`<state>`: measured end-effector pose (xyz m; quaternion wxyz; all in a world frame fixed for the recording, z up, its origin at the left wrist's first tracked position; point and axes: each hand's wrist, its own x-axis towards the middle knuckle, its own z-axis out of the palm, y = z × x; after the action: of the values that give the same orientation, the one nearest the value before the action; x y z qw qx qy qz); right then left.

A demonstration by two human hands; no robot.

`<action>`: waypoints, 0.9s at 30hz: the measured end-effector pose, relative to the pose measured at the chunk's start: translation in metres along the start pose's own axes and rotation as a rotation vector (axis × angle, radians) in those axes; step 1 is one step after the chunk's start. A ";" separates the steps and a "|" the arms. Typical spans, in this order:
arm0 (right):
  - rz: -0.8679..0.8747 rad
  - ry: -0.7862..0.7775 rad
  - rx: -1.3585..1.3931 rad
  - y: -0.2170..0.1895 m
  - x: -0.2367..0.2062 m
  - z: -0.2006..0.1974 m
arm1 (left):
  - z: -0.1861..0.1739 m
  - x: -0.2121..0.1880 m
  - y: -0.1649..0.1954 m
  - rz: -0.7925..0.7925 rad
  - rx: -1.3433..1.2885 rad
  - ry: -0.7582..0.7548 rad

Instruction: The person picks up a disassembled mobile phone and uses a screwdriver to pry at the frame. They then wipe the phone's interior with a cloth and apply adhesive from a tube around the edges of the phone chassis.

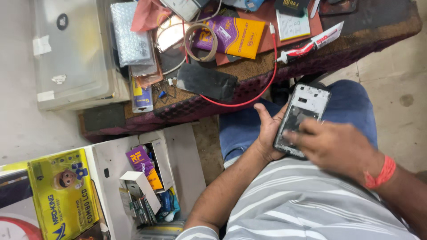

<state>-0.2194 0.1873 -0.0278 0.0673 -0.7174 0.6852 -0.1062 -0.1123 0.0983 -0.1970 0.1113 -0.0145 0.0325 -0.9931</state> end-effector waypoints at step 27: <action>0.411 0.448 0.740 0.010 0.005 0.031 | 0.077 -0.001 0.021 0.305 0.352 0.015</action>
<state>-0.2218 0.1804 -0.0602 0.1884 -0.4542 0.7268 -0.4796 -0.1042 0.0729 -0.1218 0.2609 0.0178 -0.1385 -0.9552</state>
